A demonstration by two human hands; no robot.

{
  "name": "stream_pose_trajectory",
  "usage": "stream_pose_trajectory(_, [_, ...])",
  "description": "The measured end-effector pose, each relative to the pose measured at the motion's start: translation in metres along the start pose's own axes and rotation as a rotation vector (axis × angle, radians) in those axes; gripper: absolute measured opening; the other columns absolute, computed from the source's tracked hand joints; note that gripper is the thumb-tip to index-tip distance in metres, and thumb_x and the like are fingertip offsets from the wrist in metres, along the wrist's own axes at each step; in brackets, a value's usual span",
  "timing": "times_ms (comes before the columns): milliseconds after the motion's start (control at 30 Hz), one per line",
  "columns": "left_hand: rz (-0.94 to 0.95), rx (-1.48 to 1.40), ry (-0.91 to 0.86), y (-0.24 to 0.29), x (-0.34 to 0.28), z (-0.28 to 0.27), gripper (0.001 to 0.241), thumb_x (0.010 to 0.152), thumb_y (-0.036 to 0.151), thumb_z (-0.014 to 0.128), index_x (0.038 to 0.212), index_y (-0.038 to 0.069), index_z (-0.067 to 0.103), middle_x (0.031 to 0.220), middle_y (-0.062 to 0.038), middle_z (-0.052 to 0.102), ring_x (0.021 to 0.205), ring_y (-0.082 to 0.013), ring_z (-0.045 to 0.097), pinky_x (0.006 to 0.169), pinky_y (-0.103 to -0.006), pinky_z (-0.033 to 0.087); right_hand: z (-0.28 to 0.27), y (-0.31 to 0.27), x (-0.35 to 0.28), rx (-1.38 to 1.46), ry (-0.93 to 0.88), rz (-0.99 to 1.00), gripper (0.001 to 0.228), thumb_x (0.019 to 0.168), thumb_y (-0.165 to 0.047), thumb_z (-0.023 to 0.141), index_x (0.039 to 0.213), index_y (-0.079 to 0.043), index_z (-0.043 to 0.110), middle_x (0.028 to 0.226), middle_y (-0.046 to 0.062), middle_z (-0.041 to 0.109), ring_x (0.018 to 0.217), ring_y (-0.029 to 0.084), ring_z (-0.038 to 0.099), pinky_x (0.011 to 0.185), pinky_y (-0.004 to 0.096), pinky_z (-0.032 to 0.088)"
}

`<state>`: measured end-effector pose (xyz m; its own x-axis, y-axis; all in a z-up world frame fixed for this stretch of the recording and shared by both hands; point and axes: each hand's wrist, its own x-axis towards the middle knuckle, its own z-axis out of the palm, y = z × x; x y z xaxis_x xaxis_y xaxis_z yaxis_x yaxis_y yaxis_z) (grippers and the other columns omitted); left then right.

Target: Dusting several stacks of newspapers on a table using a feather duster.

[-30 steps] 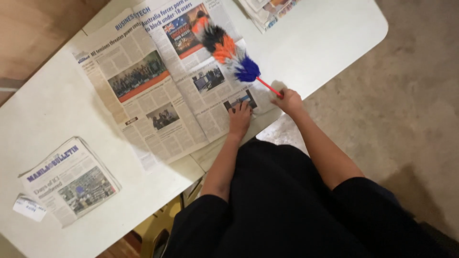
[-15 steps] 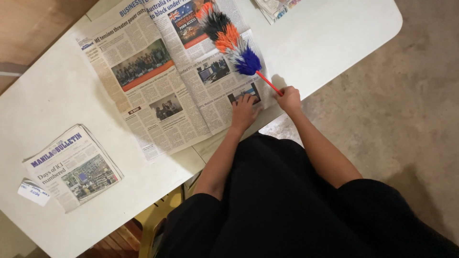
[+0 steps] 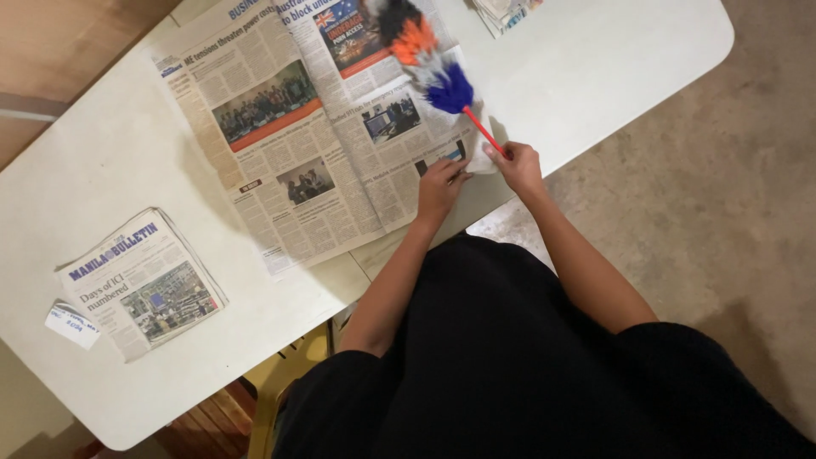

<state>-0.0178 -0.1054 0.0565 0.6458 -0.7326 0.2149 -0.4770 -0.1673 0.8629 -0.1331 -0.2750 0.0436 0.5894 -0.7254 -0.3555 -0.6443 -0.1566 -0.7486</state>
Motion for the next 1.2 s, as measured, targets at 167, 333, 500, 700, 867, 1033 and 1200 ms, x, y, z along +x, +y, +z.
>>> stream_pose_trajectory(167, [-0.206, -0.109, 0.086, -0.013, 0.0, -0.02, 0.024, 0.089, 0.002, 0.073, 0.113, 0.005, 0.078, 0.095, -0.008, 0.072, 0.073, -0.0197, 0.066, 0.066, -0.0305, 0.053, 0.01, 0.028, -0.004, 0.185, 0.035, 0.006, 0.053, 0.097, -0.048, 0.073, 0.084, 0.004, 0.07, 0.064, 0.003, 0.058, 0.058, 0.011, 0.049, 0.052, 0.034, 0.04])
stream_pose_trajectory(333, [-0.285, -0.171, 0.324, -0.046, -0.004, -0.061, 0.014, 0.095, 0.005, 0.069, 0.108, 0.0, 0.073, 0.094, -0.005, 0.07, 0.076, -0.0129, 0.065, 0.07, -0.0277, 0.054, 0.009, 0.037, -0.023, 0.273, 0.2, -0.026, 0.047, 0.105, -0.041, 0.065, 0.087, 0.001, 0.067, 0.069, -0.001, 0.056, 0.062, 0.008, 0.047, 0.053, 0.03, 0.038])
stream_pose_trajectory(500, [-0.488, -0.347, 0.648, -0.138, -0.044, -0.115, 0.018, 0.097, 0.008, 0.074, 0.087, -0.003, 0.063, 0.076, -0.004, 0.057, 0.063, -0.0102, 0.048, 0.054, -0.028, 0.04, 0.019, 0.011, -0.072, 0.564, 0.246, -0.101, 0.04, 0.116, -0.03, 0.048, 0.085, -0.004, 0.049, 0.07, -0.005, 0.04, 0.063, 0.01, 0.036, 0.057, 0.032, 0.031])
stream_pose_trajectory(700, [-0.647, -0.422, 0.898, -0.13, -0.096, -0.208, 0.02, 0.097, 0.014, 0.064, 0.08, 0.003, 0.064, 0.067, 0.0, 0.053, 0.055, -0.01, 0.045, 0.048, -0.0271, 0.035, 0.069, 0.034, -0.108, 0.229, 0.179, -0.082, 0.041, 0.116, -0.032, 0.047, 0.092, 0.0, 0.059, 0.069, 0.005, 0.049, 0.064, 0.016, 0.048, 0.061, 0.036, 0.041])
stream_pose_trajectory(867, [-0.772, -0.414, 0.991, -0.153, -0.167, -0.257, 0.026, 0.099, 0.018, 0.067, 0.078, 0.005, 0.059, 0.068, 0.0, 0.052, 0.059, -0.0095, 0.042, 0.052, -0.0282, 0.035, 0.108, 0.098, -0.1, -0.052, 0.077, -0.023, 0.042, 0.112, -0.035, 0.048, 0.109, 0.002, 0.069, 0.079, 0.022, 0.062, 0.073, 0.035, 0.06, 0.068, 0.046, 0.046])
stream_pose_trajectory(1033, [-0.981, -0.309, 0.992, -0.161, -0.216, -0.305, 0.028, 0.094, 0.014, 0.074, 0.074, 0.001, 0.059, 0.067, -0.006, 0.06, 0.057, -0.0137, 0.048, 0.055, -0.0324, 0.04, 0.113, 0.086, -0.089, -0.222, 0.057, 0.081, 0.047, 0.11, -0.038, 0.047, 0.112, 0.003, 0.07, 0.091, 0.029, 0.067, 0.088, 0.047, 0.064, 0.077, 0.055, 0.048])
stream_pose_trajectory(1200, [-1.048, -0.496, 0.786, -0.177, -0.25, -0.318, 0.017, 0.088, 0.008, 0.076, 0.084, -0.003, 0.064, 0.081, -0.012, 0.072, 0.075, -0.0221, 0.074, 0.069, -0.035, 0.064, 0.156, 0.086, -0.099, -0.151, 0.009, 0.052, 0.051, 0.112, -0.04, 0.041, 0.116, 0.002, 0.069, 0.1, 0.03, 0.07, 0.095, 0.046, 0.067, 0.087, 0.056, 0.05])
